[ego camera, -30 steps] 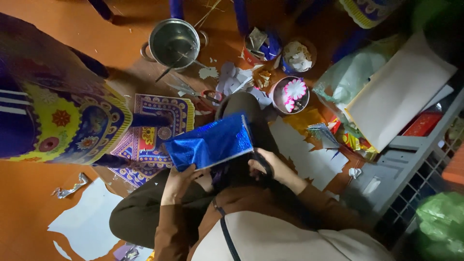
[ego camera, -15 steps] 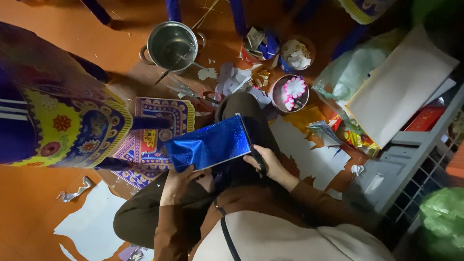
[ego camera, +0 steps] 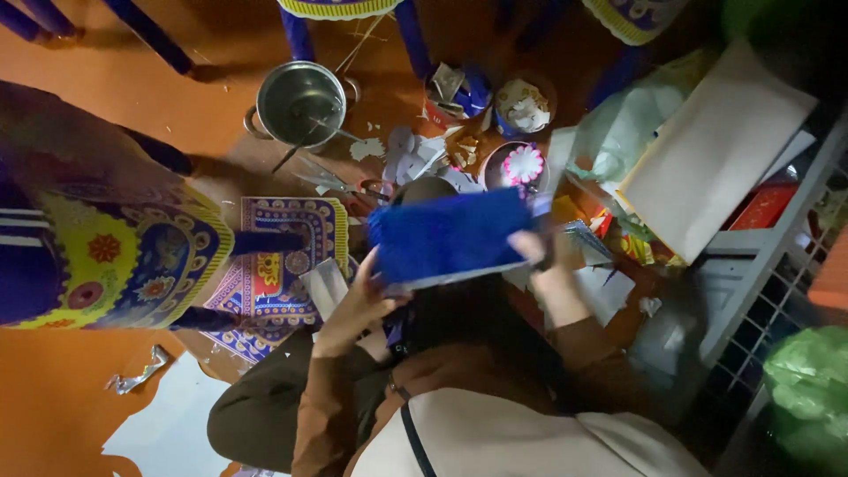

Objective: Applying decorative paper and tape layers to blue horse-shaped figures as part of a crafting process.

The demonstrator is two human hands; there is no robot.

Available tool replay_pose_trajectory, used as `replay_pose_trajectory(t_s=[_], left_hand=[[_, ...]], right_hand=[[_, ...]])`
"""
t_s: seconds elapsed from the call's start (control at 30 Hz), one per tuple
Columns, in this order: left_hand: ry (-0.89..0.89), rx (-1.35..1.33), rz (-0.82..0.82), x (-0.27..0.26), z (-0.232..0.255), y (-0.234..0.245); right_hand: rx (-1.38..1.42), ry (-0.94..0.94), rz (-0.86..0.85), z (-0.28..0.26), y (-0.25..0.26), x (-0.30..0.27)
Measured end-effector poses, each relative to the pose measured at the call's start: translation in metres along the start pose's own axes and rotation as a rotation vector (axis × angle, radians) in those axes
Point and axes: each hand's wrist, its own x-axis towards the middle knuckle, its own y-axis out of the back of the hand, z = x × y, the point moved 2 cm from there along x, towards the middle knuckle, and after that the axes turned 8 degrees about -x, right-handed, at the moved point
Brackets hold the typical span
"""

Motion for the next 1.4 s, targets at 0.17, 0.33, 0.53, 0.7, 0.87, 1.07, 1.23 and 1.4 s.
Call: replay_pose_trajectory(t_s=[0.17,0.33,0.53,0.7,0.87,1.07,1.23,1.4], left_hand=[[-0.362,0.785,0.057,0.033,-0.003,-0.027],[-0.678,1.369,-0.039,0.067,-0.025,-0.048],[-0.852,1.674,-0.066,0.094,-0.056,-0.038],[-0.924,1.596,-0.015,0.090,-0.044,-0.049],[-1.112,1.425,0.196,0.069,-0.021,-0.053],[-0.462,0.779,0.582,0.048,-0.003,-0.044],[-0.406,0.241,0.502,0.035,0.025,-0.057],[-0.409,0.134,0.545,0.034,0.015,-0.038]], right_hand=[[0.279,-0.118,0.654,0.011,0.156,0.084],[0.007,-0.062,1.006,0.090,0.271,0.129],[-0.976,0.305,0.893,0.064,0.221,0.107],[-1.074,0.246,0.363,0.061,0.119,0.090],[-1.063,-0.125,0.186,0.130,0.076,0.136],[-0.569,-0.213,0.264,0.183,0.071,0.158],[-0.541,-0.065,0.227,0.163,0.084,0.179],[-0.803,0.096,0.205,0.121,0.067,0.201]])
